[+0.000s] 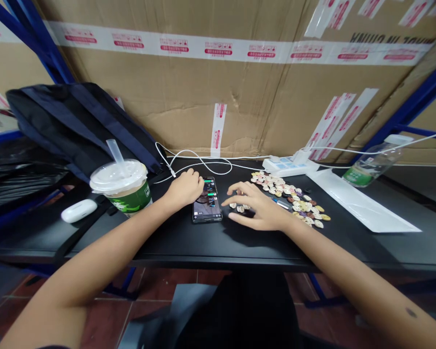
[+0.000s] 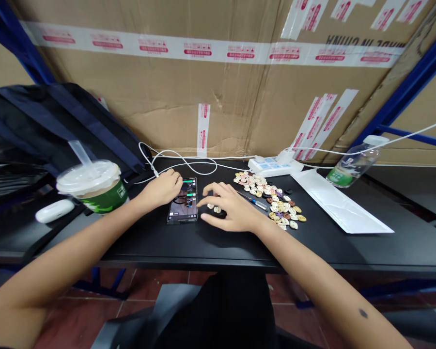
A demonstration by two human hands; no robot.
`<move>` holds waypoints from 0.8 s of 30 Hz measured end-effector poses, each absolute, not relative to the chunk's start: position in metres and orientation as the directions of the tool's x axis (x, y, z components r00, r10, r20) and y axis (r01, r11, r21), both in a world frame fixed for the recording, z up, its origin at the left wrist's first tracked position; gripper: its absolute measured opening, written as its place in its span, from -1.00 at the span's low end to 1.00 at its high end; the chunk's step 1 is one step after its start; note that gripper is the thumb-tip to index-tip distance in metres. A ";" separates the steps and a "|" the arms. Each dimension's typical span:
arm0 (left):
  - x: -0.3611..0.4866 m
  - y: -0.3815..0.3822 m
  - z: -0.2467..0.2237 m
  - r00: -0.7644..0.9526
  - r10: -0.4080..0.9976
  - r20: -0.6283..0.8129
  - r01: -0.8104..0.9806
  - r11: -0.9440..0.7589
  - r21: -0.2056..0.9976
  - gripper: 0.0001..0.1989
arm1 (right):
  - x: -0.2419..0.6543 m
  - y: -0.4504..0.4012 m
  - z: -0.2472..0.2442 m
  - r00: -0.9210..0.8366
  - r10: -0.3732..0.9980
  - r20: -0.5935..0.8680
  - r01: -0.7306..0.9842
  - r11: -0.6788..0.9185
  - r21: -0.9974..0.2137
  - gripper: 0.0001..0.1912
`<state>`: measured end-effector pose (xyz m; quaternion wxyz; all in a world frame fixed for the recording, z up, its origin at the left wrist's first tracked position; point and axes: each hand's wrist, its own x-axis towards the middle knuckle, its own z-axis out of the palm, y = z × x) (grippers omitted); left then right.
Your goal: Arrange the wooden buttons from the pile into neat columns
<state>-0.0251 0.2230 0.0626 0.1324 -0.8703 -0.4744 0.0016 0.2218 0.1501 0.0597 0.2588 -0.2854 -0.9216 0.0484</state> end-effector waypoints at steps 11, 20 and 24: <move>-0.025 0.221 0.066 0.529 0.842 0.109 0.841 -0.502 -0.204 -0.59 | 0.203 0.143 0.055 -0.739 0.567 0.363 0.527 0.823 -0.213 -0.69; -0.027 0.223 0.064 0.557 0.823 0.112 0.823 -0.527 -0.213 -0.59 | 0.204 0.147 0.054 -0.687 0.623 0.375 0.580 0.780 -0.233 -0.66; -0.029 0.231 0.058 0.571 0.810 0.135 0.818 -0.548 -0.174 -0.60 | 0.205 0.148 0.054 -0.672 0.625 0.398 0.590 0.776 -0.224 -0.65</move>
